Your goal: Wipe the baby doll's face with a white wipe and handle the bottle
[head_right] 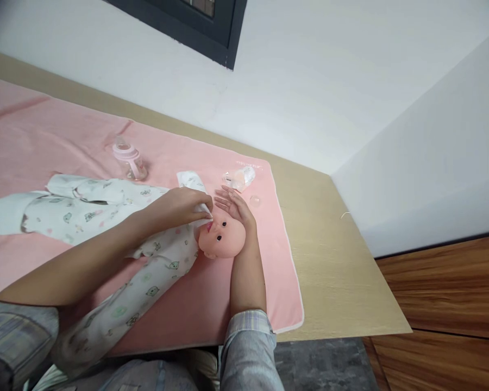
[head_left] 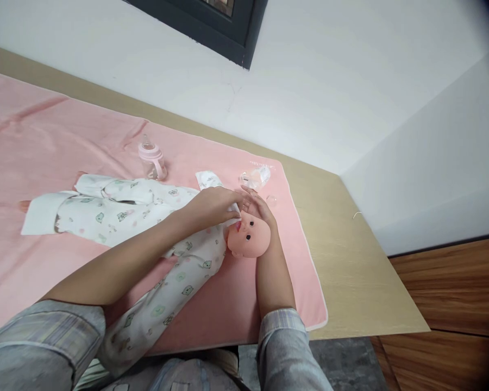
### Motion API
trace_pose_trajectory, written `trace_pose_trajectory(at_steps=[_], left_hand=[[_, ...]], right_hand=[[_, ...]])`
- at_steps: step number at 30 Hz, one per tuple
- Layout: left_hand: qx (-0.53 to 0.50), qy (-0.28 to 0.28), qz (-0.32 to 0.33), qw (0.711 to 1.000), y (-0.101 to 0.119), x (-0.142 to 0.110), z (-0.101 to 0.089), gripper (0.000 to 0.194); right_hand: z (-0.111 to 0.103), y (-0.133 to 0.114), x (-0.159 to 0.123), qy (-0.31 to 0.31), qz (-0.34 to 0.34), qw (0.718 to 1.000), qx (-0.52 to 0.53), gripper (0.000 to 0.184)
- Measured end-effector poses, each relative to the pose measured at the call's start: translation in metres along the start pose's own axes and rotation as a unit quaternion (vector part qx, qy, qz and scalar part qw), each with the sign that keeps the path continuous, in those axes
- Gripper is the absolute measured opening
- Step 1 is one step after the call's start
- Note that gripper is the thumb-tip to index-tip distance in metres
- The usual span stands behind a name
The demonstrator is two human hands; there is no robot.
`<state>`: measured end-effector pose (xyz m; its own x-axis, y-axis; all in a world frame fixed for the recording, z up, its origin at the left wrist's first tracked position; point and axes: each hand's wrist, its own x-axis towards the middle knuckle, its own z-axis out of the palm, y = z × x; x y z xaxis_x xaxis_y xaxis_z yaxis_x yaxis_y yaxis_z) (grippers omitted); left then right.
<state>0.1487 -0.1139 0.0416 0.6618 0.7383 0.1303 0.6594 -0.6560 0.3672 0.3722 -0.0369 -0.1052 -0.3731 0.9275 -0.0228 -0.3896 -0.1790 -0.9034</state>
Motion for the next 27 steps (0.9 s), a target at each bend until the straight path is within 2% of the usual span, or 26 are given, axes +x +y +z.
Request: trace_pose_trajectory(at_steps=[8,12,20,27], left_hand=[[-0.071,-0.047,0.003,0.996,0.009,-0.005,-0.012,0.011],[-0.059,-0.062,0.008,0.996,0.013,-0.005,-0.010,0.011],[-0.032,-0.022,0.010,0.999,0.010,-0.004,-0.003,0.010],[-0.034,0.001,-0.005,0.999,0.009,-0.002,0.003,0.009]], right_hand=[[0.010,-0.010,-0.008,-0.001,0.001,1.000,-0.003,0.051],[0.021,-0.017,-0.016,0.011,0.014,1.000,-0.008,0.048],[0.027,-0.021,-0.019,0.019,0.006,0.999,-0.033,0.064],[0.031,-0.021,-0.021,0.022,-0.013,0.998,-0.051,0.064]])
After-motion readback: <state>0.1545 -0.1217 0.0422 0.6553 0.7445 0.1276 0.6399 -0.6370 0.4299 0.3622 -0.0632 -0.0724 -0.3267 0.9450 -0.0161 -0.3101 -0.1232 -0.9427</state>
